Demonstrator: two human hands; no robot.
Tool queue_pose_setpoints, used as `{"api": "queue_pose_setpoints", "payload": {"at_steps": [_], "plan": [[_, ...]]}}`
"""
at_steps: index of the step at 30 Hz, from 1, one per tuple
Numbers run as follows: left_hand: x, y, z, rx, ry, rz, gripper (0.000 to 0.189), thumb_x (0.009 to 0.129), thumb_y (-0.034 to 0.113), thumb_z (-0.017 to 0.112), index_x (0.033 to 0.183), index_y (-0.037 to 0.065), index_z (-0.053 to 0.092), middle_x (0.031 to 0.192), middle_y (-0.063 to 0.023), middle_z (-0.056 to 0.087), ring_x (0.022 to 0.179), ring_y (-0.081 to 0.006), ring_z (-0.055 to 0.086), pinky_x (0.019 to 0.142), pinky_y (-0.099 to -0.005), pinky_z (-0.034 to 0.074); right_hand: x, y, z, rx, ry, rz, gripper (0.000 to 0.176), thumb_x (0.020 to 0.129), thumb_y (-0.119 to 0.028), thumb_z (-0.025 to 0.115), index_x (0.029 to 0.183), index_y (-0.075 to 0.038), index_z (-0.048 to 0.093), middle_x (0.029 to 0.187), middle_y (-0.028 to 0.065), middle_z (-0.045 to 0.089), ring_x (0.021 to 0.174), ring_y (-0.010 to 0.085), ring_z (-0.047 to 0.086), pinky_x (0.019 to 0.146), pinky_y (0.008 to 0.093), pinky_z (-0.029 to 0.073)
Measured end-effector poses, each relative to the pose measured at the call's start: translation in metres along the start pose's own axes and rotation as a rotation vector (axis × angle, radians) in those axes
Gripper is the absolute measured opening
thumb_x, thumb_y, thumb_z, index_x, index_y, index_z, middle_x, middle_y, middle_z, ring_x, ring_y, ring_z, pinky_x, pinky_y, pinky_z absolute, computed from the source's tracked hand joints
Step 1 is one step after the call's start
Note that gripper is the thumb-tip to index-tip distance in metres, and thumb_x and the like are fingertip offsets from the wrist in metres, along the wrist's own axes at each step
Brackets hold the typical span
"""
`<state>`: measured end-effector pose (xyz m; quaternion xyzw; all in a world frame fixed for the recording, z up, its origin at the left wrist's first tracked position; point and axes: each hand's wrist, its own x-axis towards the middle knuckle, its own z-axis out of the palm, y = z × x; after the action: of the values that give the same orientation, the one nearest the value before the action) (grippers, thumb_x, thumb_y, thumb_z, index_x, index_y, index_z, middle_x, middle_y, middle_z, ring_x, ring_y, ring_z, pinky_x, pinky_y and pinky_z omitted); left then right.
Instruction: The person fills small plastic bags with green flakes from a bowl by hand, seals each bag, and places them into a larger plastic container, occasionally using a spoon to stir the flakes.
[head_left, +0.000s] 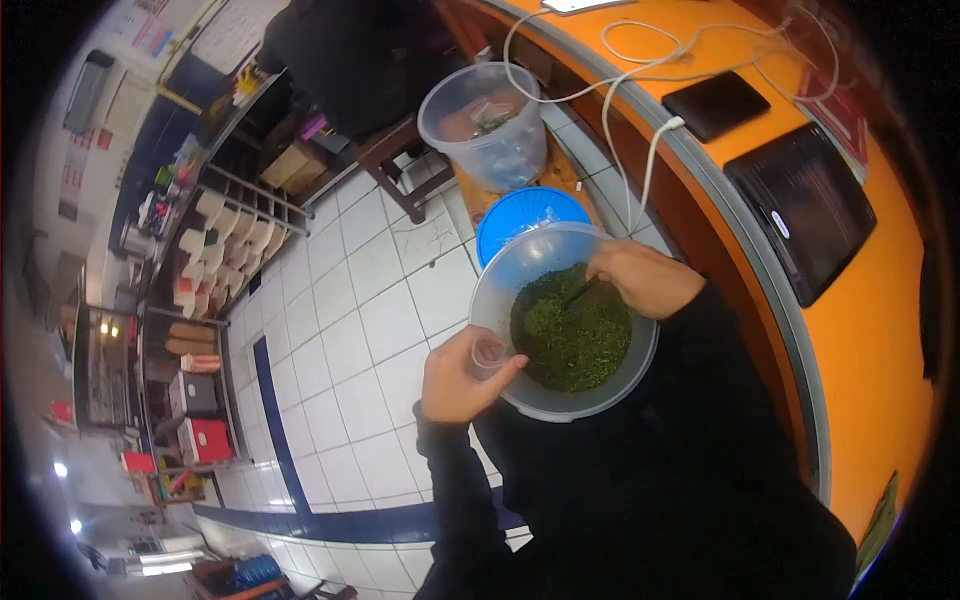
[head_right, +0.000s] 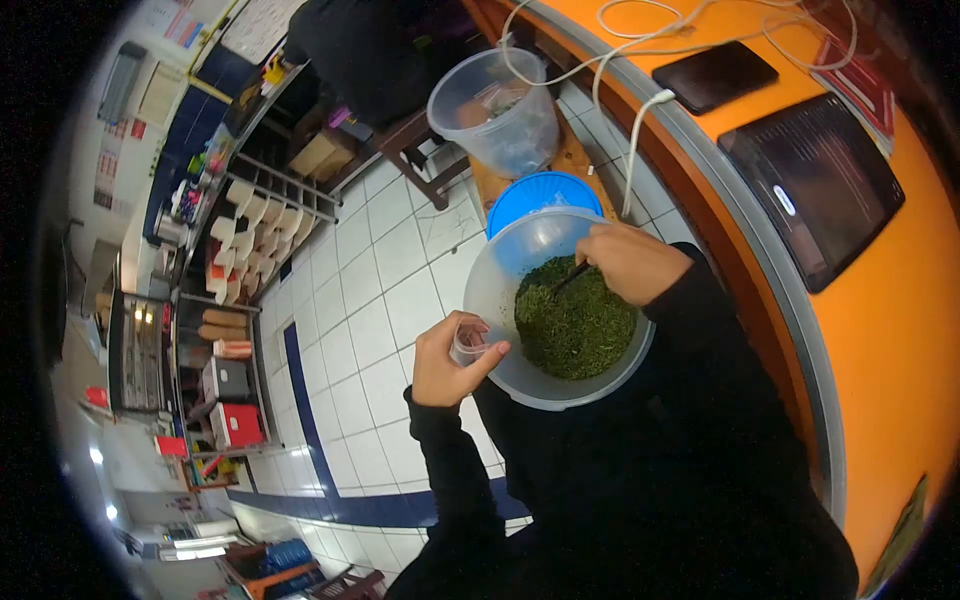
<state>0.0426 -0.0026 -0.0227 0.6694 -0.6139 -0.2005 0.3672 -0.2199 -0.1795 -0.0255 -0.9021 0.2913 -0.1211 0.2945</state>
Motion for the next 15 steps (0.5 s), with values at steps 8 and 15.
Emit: {"api": "queue_pose_setpoints", "payload": {"at_steps": [8, 15], "plan": [[0.018, 0.016, 0.0, 0.214, -0.046, 0.07, 0.046, 0.076, 0.039, 0.091, 0.09, 0.001, 0.07, 0.08, -0.0162, 0.072, 0.072, -0.0316, 0.073, 0.068, -0.0379, 0.056, -0.004, -0.033, -0.052, 0.032, 0.037, 0.048, 0.023, 0.095, 0.007, 0.052, 0.114, 0.005, 0.066, 0.109, 0.0209, 0.064, 0.108, 0.037, 0.063, 0.096, 0.0459, 0.051], [0.034, 0.028, 0.022, 0.27, -0.043, 0.108, 0.048, 0.077, 0.045, 0.088, 0.087, 0.003, 0.067, 0.076, -0.0164, 0.07, 0.072, -0.0365, 0.072, 0.066, -0.0413, 0.056, -0.007, -0.047, -0.03, -0.103, 0.153, -0.188, 0.02, 0.093, 0.001, 0.059, 0.112, 0.001, 0.067, 0.109, 0.0186, 0.064, 0.109, 0.0361, 0.061, 0.096, 0.0447, 0.051]]}}
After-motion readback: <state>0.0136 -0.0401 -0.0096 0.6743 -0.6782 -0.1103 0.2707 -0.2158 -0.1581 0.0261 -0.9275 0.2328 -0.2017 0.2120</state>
